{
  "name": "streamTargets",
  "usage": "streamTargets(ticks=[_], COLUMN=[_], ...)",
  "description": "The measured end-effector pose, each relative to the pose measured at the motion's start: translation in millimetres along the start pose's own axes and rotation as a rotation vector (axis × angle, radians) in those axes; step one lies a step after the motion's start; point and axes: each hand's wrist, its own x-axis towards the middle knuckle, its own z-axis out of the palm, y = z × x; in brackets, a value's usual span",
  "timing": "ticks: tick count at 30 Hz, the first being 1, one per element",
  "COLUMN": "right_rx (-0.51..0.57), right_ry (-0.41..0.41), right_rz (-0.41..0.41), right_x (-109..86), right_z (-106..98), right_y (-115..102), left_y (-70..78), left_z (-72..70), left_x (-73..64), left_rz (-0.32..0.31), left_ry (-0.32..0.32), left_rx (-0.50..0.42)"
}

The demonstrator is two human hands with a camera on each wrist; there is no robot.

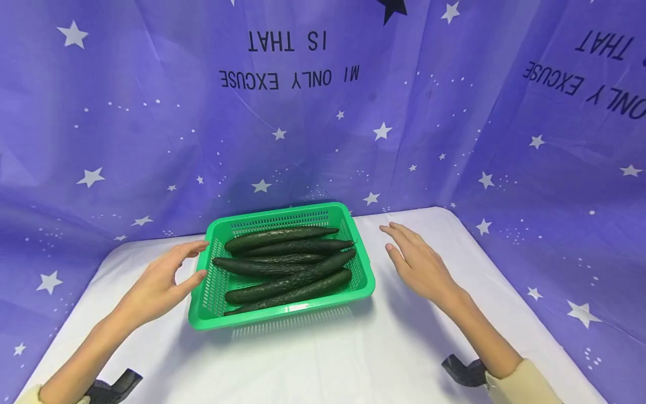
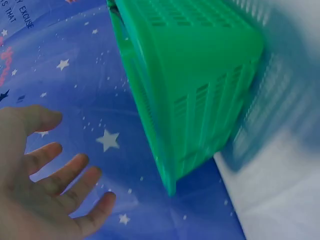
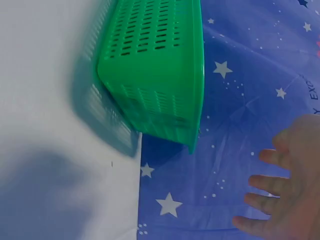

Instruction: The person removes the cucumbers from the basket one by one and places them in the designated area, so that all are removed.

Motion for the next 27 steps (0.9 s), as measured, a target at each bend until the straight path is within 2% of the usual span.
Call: streamTargets(ticks=[4,11,17,24,27], right_rx=[0.115,0.299,0.415,0.725,0.793], right_ry=[-0.002,-0.036,-0.086,-0.143,-0.155], right_rz=[0.005,0.054,0.131,0.189,0.209], right_x=[2.0,4.4,8.8,17.2,20.7], right_z=[8,25,42,59,64], right_y=[0,-2,-1,3,1], left_y=[2.2,6.9,12.4,21.7,25.5], left_z=[11.9,27.3,32.8,34.2,35.5], left_x=[8.0,21.3,36.6,55.4,63.5], left_rz=[0.029,0.034,0.022,0.009,-0.001], left_ry=[-0.012,-0.082,-0.125,-0.152,-0.17], left_rx=[-0.072,-0.159,-0.195,-0.219,-0.238])
